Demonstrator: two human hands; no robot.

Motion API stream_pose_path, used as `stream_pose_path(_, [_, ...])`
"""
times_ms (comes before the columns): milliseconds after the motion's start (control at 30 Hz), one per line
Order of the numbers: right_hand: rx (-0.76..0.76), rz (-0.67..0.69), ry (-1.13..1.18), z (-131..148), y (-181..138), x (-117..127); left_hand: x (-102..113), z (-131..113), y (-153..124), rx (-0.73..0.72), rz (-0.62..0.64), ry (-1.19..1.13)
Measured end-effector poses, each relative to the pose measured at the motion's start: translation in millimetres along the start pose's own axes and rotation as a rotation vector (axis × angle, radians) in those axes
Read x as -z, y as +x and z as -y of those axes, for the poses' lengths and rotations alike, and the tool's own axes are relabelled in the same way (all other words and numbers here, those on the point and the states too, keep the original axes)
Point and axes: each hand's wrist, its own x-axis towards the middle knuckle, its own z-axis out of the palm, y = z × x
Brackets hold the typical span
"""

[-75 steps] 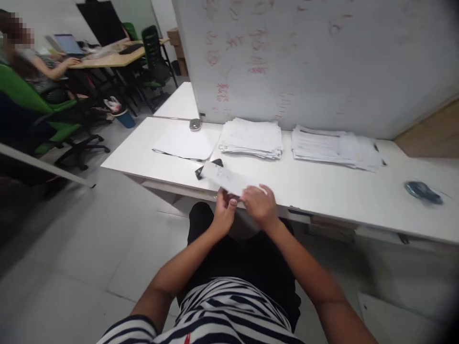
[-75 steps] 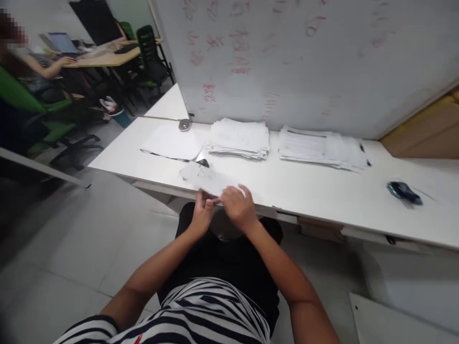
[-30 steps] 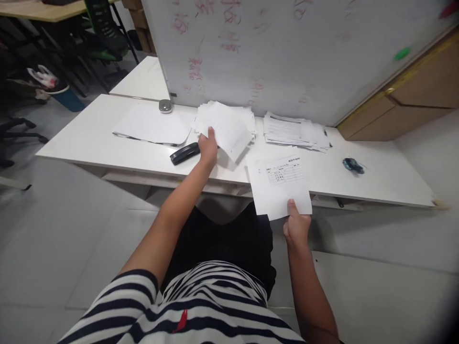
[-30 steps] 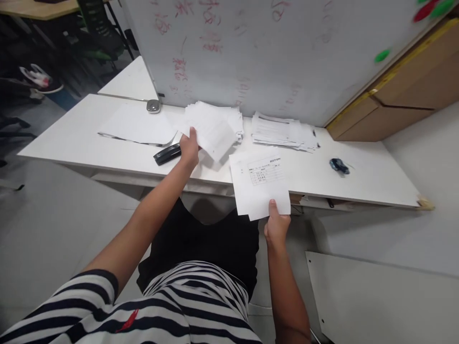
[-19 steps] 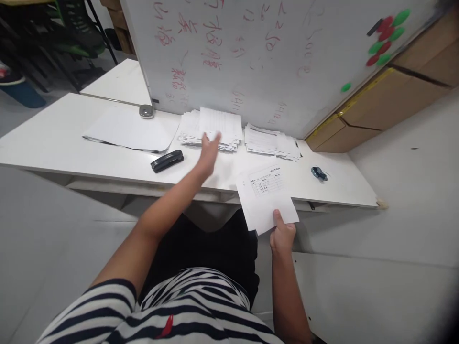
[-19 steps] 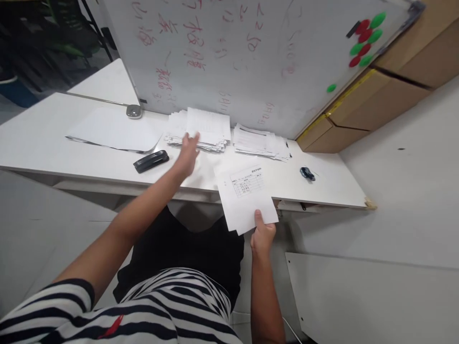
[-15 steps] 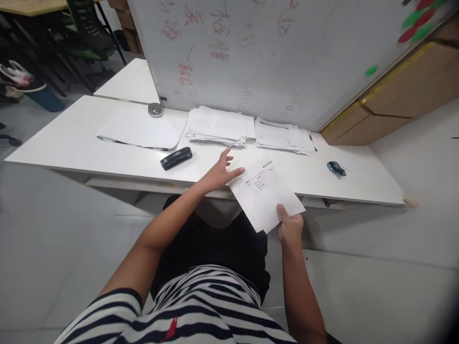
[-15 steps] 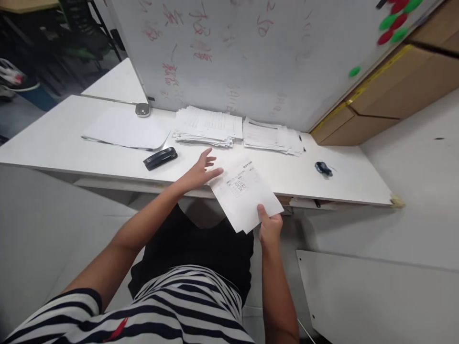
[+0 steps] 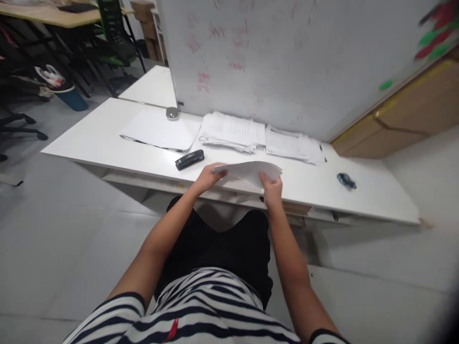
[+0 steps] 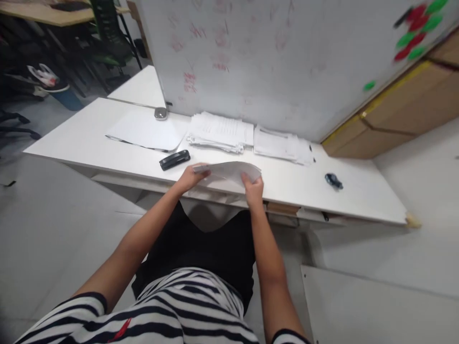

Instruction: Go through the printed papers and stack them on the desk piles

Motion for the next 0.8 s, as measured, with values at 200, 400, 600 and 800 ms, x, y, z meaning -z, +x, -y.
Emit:
stream_pose_path(200, [-0.084,-0.001,-0.141,-15.0,-14.9,-30.3,-4.3,14.2,6.0,0.092,-0.001,-0.006])
stream_pose_path(400, [0.036,-0.069,-0.447,-0.8,-42.9,-6.8,-0.5,-1.8,-9.4,-0.004,-0.006,0.189])
stream_pose_path(600, [-0.178,-0.075,-0.388,-6.0,-70.8,47.2,51.1,5.4,-0.9,-0.007,-0.352,0.823])
stream_pose_path(800, [-0.43,-0.035,0.053,-23.4,-73.7,61.5,73.3,23.6,8.4,0.109,-0.122,0.953])
